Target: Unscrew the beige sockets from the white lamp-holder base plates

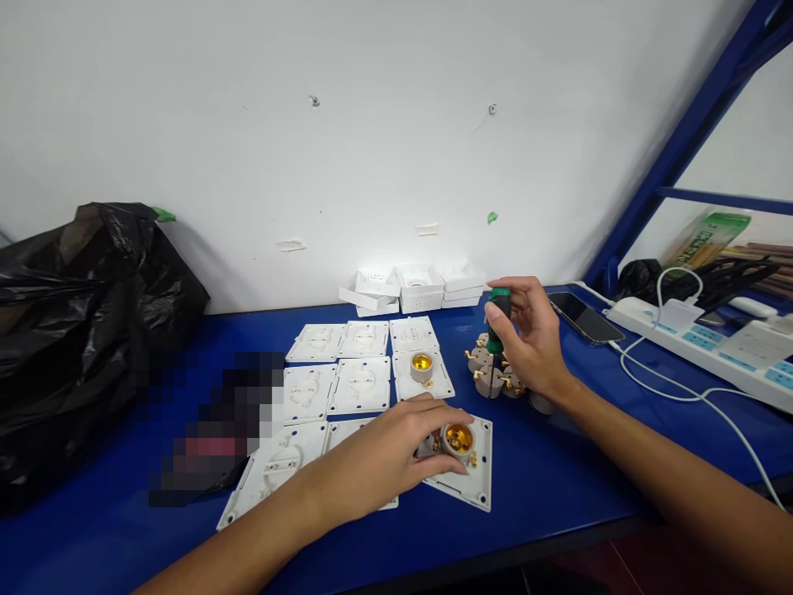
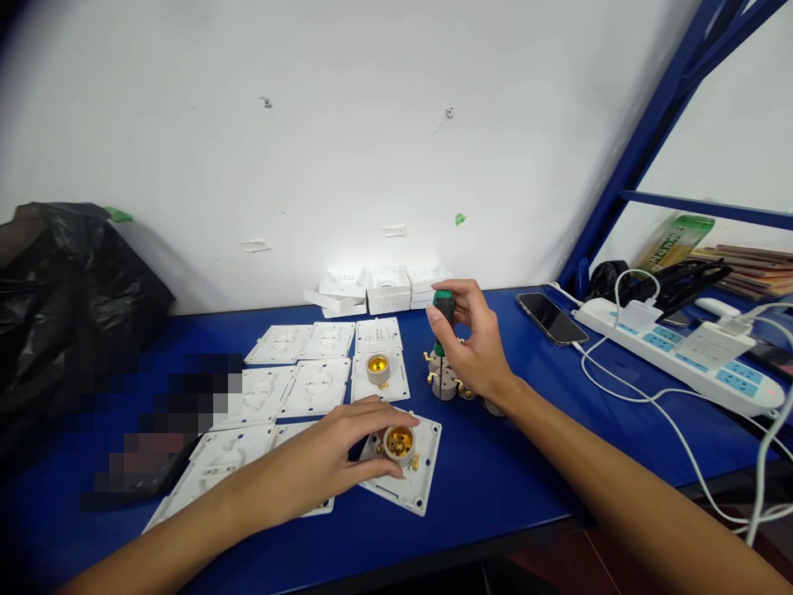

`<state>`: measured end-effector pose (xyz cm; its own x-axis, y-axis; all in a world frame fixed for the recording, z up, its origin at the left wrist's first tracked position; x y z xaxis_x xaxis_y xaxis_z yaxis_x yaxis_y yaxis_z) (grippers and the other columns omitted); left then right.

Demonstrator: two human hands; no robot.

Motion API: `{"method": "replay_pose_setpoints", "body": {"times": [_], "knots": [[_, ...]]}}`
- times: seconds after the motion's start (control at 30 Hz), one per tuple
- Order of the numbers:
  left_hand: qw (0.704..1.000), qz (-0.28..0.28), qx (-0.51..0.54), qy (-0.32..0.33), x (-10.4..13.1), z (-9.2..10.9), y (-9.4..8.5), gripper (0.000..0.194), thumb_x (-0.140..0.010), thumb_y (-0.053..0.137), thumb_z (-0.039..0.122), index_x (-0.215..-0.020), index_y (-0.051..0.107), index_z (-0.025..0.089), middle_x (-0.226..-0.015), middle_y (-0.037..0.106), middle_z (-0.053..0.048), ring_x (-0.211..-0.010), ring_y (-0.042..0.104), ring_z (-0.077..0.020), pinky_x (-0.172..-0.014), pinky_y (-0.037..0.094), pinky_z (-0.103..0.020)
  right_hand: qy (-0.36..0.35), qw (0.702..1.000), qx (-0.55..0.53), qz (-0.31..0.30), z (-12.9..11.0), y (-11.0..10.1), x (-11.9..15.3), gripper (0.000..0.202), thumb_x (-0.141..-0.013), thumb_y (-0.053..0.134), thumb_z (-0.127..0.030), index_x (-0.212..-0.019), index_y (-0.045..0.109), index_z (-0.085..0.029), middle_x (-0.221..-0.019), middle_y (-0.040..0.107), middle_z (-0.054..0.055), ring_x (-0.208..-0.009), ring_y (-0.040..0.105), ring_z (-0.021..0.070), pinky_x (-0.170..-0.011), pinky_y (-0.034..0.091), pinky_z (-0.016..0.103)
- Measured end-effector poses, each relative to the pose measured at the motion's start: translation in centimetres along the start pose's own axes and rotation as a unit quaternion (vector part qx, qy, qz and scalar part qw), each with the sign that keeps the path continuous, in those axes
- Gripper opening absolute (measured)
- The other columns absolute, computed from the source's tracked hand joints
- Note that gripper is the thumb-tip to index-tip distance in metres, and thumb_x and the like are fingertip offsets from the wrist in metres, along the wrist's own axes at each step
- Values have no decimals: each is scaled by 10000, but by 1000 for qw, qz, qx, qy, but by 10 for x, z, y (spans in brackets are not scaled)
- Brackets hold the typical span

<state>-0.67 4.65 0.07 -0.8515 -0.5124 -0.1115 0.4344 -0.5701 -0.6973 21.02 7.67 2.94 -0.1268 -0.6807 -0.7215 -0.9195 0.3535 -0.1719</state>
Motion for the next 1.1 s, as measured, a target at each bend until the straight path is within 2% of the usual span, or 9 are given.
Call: {"method": "replay_pose_setpoints", "body": {"times": [0.17,0.37,0.57,0.7,0.87,1.1], "knots": [[999,14,-26,28,1,2,-1,385,-937,779,292,-1295,639,270,-1216,707,-23,-1183,633,-232,-1035,479,-345,7,999,-11,-31,-1,-7,-10,154,-986,592,-307,-1126,586,-242,-702,523,-33,-614,502,140,-537,411,283],[995,8,-95,30,1,4,-1,304,-959,750,306,-1229,621,254,-1122,690,-6,-1040,630,-217,-912,501,-339,-32,996,35,-73,-10,-15,-12,133,-939,661,-249,-1069,637,-238,-730,546,-27,-627,502,136,-571,417,294],[993,21,-109,42,0,2,0,346,-963,748,306,-1269,594,258,-1158,694,-18,-1063,635,-230,-953,493,-370,-60,992,78,-73,-11,-13,-11,140,-960,622,-237,-1098,597,-239,-706,523,-39,-609,484,132,-555,410,292],[994,31,-98,33,0,1,-1,351,-952,755,368,-1254,610,265,-1209,698,-30,-1129,637,-251,-984,501,-382,-66,989,90,-97,-9,-12,-11,134,-963,612,-260,-1094,590,-240,-753,574,-21,-659,539,145,-582,446,299],[996,35,-82,16,0,2,-4,324,-957,738,419,-1227,651,262,-1202,704,-44,-1138,645,-259,-980,521,-384,-95,976,118,-157,-12,-14,-11,162,-884,667,-242,-1037,614,-244,-718,572,-39,-580,479,123,-557,439,293],[997,29,-74,-3,1,1,-4,336,-964,725,437,-1254,651,284,-1252,694,-35,-1190,631,-268,-1023,513,-404,-125,960,151,-201,-14,-11,-8,189,-756,671,-163,-921,618,-239,-684,583,-50,-523,405,96,-512,394,270]]}}
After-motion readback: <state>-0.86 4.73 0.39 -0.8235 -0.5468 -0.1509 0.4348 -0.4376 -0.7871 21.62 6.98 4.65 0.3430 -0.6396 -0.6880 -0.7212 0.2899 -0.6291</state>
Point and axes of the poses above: each hand's wrist, its own x-axis away from the middle knuckle, its own y-axis out of the palm, z = x × y, the point moved 3 cm from there along -x, towards the middle knuckle
